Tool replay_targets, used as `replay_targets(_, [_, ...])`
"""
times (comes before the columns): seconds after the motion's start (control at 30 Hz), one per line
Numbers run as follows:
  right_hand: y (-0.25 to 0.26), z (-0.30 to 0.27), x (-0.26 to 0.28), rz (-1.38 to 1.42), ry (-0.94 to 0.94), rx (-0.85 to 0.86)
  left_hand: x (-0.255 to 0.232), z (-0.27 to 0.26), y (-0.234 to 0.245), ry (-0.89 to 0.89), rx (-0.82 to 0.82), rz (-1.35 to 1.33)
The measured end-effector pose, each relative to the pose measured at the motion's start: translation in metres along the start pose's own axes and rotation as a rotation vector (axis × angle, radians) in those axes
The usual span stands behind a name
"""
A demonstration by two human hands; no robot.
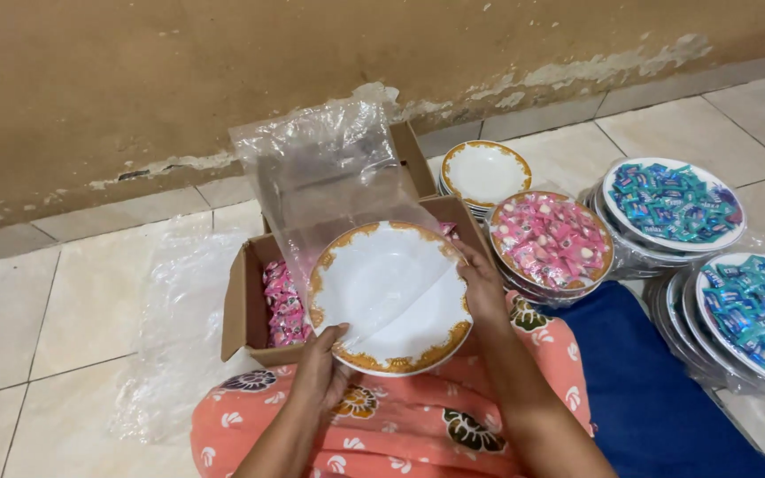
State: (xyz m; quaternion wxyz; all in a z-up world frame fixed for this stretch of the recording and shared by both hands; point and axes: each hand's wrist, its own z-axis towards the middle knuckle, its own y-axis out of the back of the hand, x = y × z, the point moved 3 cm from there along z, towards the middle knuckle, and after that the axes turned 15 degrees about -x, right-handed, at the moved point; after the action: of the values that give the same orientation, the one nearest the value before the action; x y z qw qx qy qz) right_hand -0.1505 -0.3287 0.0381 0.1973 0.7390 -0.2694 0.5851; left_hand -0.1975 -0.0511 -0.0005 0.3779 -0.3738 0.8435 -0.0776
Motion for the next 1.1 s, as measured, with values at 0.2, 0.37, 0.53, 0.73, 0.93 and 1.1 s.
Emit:
replay_targets(0.2, [0.002,0.052,-0.117,0.113,0.232,-0.237,0.038,0.022,0.011,0.153,0.023,-0.153])
replay_targets(0.37, [0.000,0.038,-0.136,0.099,0.141,-0.131,0.038,0.021,0.008,0.073,-0.016,-0.185])
replay_targets(0.53, [-0.002,-0.004,-0.103,0.082,0.002,0.040,0.031,0.015,0.010,0.011,-0.014,-0.096])
replay_targets(0.73, [0.013,-0.011,-0.124,0.150,-0.029,0.304,0.023,-0.002,0.026,-0.038,0.057,0.296])
replay_targets(0.93, [0.055,-0.035,-0.107,-0.006,0.008,0.238,0.048,-0.002,0.078,-0.050,0.036,0.461])
replay_targets(1.1, [0.099,-0.071,-0.081,-0.120,0.115,0.285,0.079,-0.008,0.142,-0.203,-0.239,0.446])
